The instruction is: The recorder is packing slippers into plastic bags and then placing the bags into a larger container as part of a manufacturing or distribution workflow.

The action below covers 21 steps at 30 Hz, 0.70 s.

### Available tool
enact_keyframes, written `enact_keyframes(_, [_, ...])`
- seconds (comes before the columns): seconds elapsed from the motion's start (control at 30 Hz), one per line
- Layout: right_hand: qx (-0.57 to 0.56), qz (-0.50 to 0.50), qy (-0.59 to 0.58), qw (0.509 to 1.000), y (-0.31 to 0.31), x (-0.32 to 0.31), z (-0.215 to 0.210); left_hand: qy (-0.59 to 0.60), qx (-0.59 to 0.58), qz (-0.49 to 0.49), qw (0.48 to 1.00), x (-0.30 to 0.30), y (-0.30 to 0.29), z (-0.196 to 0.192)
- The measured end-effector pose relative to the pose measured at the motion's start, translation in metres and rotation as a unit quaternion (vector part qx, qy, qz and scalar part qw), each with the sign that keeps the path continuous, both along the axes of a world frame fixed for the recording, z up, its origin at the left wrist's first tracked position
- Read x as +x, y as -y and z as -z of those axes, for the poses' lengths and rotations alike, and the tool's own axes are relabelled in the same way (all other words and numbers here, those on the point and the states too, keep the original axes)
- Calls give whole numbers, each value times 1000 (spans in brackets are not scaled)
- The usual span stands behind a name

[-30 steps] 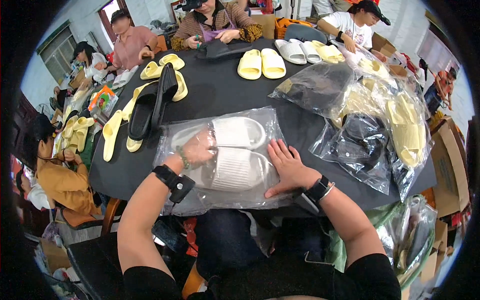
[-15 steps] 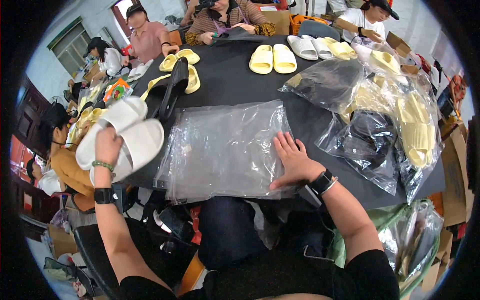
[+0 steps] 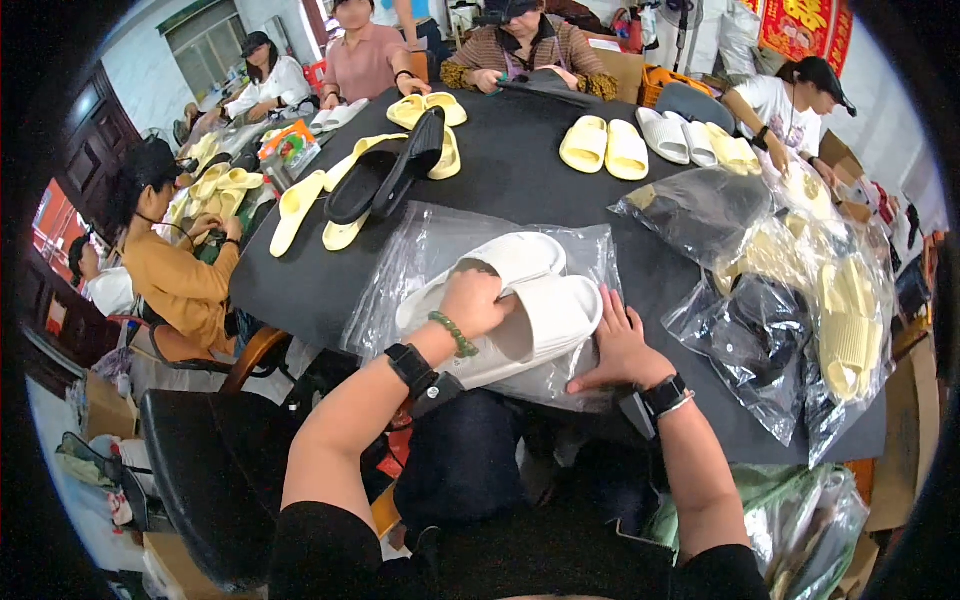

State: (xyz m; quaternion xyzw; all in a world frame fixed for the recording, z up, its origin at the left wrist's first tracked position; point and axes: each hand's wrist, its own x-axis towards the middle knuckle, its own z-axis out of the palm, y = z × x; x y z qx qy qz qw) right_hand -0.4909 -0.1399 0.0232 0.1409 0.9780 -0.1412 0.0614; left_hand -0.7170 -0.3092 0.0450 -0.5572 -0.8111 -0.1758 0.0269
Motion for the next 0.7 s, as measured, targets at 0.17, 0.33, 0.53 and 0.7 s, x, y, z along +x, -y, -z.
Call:
enact_keyframes(0.17, [13, 4, 17, 1000, 2, 0, 1, 15, -49, -81, 995, -42, 22, 6])
enact_keyframes(0.33, [17, 14, 15, 1000, 0, 3, -2, -4, 18, -179, 984, -108, 68, 21])
enact_keyframes(0.53, [13, 10, 16, 1000, 0, -1, -4, -14, -35, -266, 963, -150, 121, 13])
enact_keyframes(0.7, [15, -9, -7, 1000, 4, -7, 0, -1, -101, -253, 962, -172, 179, -33])
